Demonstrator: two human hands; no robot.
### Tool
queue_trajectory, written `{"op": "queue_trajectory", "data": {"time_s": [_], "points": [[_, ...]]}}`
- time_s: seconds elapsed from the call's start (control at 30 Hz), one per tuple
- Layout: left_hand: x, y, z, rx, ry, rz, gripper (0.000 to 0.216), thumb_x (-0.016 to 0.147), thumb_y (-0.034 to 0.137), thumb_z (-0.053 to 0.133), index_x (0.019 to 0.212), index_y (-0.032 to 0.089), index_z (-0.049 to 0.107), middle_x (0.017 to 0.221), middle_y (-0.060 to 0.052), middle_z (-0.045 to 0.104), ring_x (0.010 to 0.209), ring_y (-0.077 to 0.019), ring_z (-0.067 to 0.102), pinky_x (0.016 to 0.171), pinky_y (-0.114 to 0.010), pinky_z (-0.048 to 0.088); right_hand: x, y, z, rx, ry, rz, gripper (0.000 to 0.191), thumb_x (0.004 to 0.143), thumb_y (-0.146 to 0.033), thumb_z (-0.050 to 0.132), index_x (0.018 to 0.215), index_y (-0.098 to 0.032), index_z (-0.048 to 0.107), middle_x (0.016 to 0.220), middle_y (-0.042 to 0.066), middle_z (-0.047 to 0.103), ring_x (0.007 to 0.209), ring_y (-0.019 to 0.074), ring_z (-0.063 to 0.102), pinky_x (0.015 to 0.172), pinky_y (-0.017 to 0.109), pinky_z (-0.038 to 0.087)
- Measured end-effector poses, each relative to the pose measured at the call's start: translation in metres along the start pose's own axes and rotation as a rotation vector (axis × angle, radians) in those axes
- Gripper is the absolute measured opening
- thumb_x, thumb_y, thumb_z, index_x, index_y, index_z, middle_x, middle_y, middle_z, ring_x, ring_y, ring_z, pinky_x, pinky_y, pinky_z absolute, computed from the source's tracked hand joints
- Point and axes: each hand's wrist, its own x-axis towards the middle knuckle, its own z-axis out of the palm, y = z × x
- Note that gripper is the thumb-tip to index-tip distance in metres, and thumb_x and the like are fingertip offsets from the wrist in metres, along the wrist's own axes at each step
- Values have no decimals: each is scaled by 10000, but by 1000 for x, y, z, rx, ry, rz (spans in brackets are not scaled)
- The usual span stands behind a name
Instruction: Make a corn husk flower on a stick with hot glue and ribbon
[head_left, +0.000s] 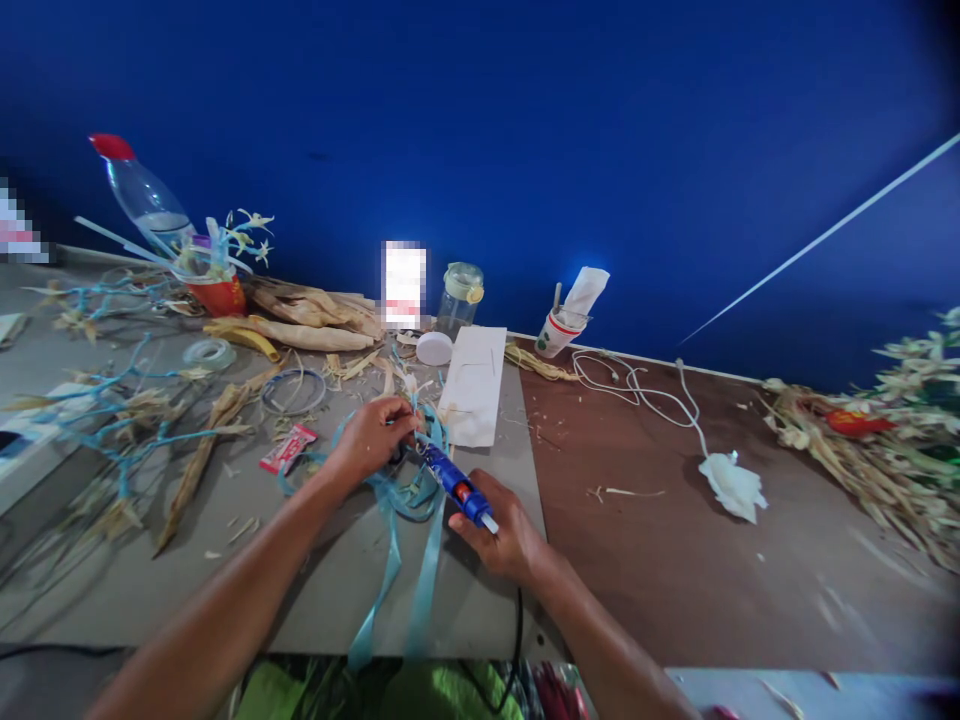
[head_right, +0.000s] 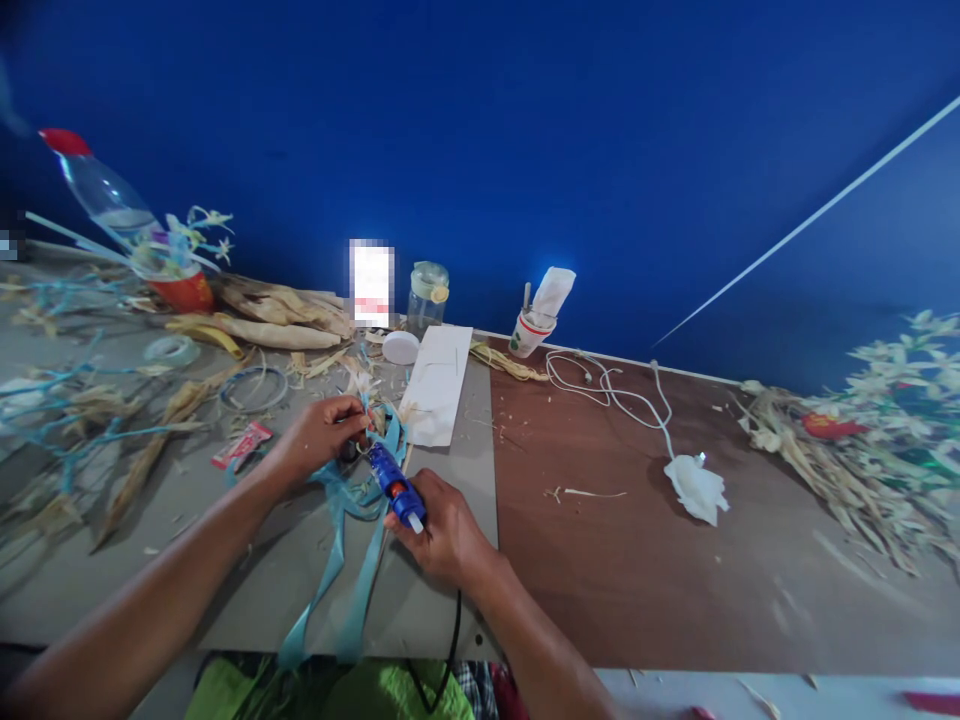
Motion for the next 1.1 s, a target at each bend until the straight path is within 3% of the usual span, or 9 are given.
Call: {"op": "queue_trajectory", "data": {"time_s": [1.1], "points": [[0,2,0,48,-1,0,182,730,315,510,637,173,576,572,24,591,565,-128,521,567,-235,368,-2,-2,-3,62,5,53,253,842,-421,481,743,-197,422,693,-15,448,619,123,445,558,238,353]]}}
